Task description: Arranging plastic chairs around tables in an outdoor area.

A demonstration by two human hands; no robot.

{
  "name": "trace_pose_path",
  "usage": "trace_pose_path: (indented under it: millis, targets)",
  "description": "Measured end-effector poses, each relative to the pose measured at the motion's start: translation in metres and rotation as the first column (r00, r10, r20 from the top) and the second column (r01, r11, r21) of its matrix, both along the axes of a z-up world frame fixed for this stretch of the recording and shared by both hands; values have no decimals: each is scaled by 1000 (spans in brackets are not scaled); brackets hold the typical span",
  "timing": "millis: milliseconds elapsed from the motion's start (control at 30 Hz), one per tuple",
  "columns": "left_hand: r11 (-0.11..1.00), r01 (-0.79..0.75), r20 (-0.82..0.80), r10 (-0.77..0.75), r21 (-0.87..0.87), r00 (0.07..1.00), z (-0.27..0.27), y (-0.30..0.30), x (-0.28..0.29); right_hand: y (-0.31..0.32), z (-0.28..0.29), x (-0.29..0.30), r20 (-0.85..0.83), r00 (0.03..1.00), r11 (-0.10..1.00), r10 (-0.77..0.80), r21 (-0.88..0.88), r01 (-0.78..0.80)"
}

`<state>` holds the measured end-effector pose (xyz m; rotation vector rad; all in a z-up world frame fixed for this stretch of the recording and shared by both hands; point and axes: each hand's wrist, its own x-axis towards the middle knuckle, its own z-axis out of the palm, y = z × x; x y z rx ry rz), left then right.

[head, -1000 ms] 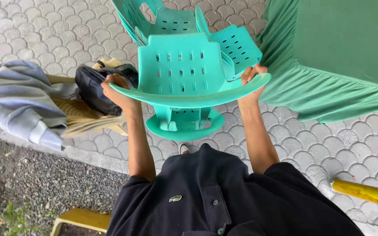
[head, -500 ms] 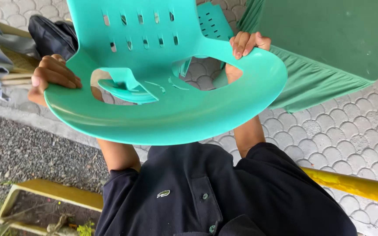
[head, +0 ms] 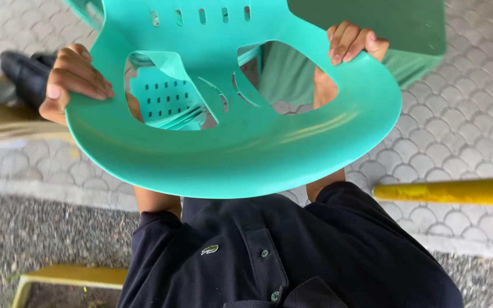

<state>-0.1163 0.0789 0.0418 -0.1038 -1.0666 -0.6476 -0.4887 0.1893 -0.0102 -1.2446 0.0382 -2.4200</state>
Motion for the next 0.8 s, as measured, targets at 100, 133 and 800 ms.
trace_pose_path:
  millis: [100, 133, 800]
  targets:
    - [983, 180, 160, -172, -35, 972, -7, -6, -46, 46, -4, -19, -3, 995, 995, -95, -2, 95]
    - [995, 92, 128, -85, -50, 988, 0, 3, -69, 60, -6, -22, 11, 985, 985, -171, 6, 170]
    - [555, 296, 228, -688, 777, 689, -95, -8, -290, 195, -136, -93, -187, 595, 529, -782, 306, 792]
